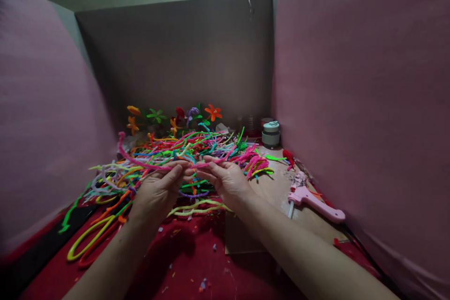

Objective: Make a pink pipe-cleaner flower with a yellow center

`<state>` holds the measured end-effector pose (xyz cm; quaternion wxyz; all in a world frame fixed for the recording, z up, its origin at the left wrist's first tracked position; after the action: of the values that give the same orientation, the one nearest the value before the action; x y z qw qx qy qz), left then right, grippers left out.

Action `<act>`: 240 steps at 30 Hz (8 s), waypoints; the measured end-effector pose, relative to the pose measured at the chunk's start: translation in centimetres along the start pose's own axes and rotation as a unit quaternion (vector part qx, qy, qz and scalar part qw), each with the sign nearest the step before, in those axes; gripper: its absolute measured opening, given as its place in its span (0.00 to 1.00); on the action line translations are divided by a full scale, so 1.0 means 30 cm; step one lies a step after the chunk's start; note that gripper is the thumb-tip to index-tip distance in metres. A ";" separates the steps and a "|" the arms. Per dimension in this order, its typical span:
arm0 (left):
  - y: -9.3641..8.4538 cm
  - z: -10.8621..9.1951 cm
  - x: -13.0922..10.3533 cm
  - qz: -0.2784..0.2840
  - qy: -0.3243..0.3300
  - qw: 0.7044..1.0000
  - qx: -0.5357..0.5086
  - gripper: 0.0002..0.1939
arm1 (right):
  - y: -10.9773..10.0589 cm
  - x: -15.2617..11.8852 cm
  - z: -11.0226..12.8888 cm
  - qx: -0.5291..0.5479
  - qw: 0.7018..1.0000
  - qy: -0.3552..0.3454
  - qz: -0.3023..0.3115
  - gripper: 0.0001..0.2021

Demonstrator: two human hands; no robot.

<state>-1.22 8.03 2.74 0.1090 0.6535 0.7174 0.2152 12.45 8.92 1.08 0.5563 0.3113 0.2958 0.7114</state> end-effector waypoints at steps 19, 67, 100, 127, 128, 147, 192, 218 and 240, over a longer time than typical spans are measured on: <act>0.065 0.058 0.025 0.123 -0.046 0.983 0.129 0.18 | -0.041 0.032 -0.007 -0.161 0.986 -0.025 -0.013 0.13; 0.026 0.046 -0.006 0.020 0.009 0.990 0.136 0.06 | -0.012 -0.046 -0.046 -0.549 0.832 0.035 0.075 0.14; 0.021 0.032 -0.004 0.096 -0.026 0.991 0.089 0.03 | -0.031 -0.066 -0.100 -0.055 0.958 0.281 0.011 0.05; 0.021 0.020 -0.007 0.124 -0.020 0.987 0.105 0.04 | -0.035 -0.064 -0.105 0.008 0.969 0.247 -0.030 0.08; 0.020 0.022 -0.007 0.119 -0.021 0.987 0.107 0.05 | -0.033 -0.063 -0.103 0.009 0.970 0.241 -0.026 0.08; 0.000 0.061 -0.013 0.039 -0.042 0.983 0.174 0.07 | -0.012 -0.061 -0.040 -0.334 0.938 0.088 0.026 0.11; 0.012 0.080 -0.020 0.054 -0.110 0.981 0.151 0.08 | -0.039 -0.053 -0.059 -0.274 0.955 0.113 -0.004 0.04; 0.073 -0.066 -0.095 0.273 0.482 0.586 0.591 0.07 | -0.020 -0.049 -0.018 -0.352 0.930 0.098 0.039 0.04; 0.018 0.023 -0.063 0.110 -0.107 0.968 0.198 0.09 | 0.084 -0.162 0.076 -0.629 0.641 -0.435 0.074 0.10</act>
<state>-0.21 6.32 2.13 0.0288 0.7560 0.6539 0.0082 13.60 3.85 3.91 0.6281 0.1808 -0.5225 0.5475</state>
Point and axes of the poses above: each hand's wrist, its own x-axis towards the middle knuckle, its own y-axis out of the palm, z = x × y, the point moved 5 cm from there along x, towards the middle knuckle, and after that the axes turned 6 degrees about -z, right-handed, at the moved point
